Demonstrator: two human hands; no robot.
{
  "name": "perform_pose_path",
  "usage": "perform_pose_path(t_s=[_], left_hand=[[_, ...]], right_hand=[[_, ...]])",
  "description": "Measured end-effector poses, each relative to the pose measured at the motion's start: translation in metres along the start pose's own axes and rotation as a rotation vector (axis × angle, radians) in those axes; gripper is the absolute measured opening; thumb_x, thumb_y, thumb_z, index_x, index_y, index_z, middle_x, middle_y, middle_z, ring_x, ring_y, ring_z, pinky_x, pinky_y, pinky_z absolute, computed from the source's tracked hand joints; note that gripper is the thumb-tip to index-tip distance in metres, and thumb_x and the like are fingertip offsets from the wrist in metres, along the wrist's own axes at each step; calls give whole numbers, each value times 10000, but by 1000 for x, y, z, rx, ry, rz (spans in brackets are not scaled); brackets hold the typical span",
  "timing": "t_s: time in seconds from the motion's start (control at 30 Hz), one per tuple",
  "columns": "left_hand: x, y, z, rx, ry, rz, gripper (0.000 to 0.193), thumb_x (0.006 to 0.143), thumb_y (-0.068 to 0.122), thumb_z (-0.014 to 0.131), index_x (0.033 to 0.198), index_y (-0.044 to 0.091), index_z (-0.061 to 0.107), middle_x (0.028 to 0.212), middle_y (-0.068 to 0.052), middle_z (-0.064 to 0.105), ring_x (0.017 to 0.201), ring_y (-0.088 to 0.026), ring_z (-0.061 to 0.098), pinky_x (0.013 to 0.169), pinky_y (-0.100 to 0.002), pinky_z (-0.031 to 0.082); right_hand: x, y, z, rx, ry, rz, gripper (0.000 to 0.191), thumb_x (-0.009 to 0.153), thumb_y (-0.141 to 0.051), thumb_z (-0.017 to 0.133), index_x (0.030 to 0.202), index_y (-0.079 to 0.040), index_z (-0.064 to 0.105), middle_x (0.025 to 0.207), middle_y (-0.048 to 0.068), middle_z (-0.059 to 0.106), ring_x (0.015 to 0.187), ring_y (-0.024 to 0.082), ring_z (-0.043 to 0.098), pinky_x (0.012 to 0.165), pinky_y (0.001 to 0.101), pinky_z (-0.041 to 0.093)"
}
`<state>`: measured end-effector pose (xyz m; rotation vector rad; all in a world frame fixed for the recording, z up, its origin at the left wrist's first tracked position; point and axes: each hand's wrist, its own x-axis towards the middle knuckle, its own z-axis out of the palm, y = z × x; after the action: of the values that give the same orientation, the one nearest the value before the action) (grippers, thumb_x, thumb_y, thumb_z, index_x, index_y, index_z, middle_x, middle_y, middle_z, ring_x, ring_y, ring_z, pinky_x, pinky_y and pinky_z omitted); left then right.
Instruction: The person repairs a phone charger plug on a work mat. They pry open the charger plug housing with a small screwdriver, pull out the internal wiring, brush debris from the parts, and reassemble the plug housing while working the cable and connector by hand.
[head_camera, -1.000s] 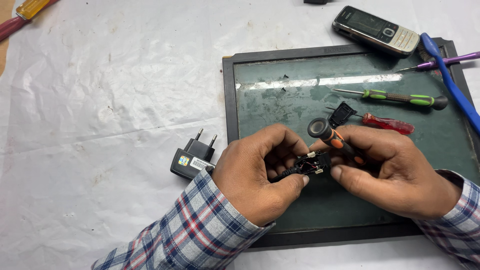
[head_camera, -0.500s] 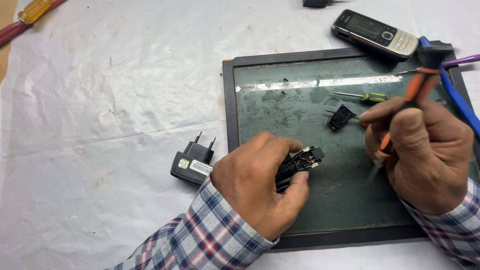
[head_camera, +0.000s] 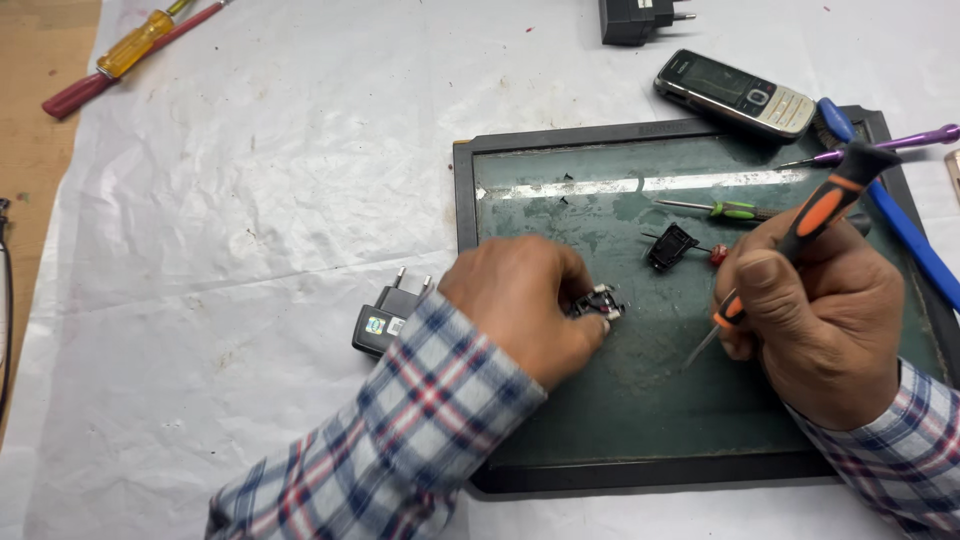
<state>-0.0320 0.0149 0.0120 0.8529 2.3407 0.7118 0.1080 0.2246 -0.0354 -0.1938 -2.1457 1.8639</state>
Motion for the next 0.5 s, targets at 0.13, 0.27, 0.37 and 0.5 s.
perform_pose_path(t_s=[0.13,0.27,0.37,0.5], left_hand=[[9,5,-5,47,27,-49,204,727,255,794,843,94,745,778,-88,755,793,-265,740,777,-417,582],[10,2,-9,34,1,-80,190,737,270,805,806,101,752,728,-95,744,752,-263,740,748,-409,582],[11,0,-11,-34,-6,-94,197,707,271,817,779,100,751,705,-84,741,711,-251,746,708,-393,587],[8,-3,-7,-89,80,-65,204,680,262,836,744,88,750,700,-84,742,697,-260,739,675,-399,578]], right_hand=[[3,3,0,62,5,16,216,1073,-193,626,992,-38,499,709,76,605,558,100,589,486,270,482],[6,-1,2,-50,-23,96,191,1025,-199,621,1045,-10,610,800,85,704,573,101,652,471,235,530],[6,-5,4,-235,-93,126,238,972,-178,689,1119,8,704,862,91,733,637,101,697,515,214,568],[2,-7,8,-395,-187,7,162,898,-121,770,1015,-12,752,915,64,725,716,91,695,603,217,549]])
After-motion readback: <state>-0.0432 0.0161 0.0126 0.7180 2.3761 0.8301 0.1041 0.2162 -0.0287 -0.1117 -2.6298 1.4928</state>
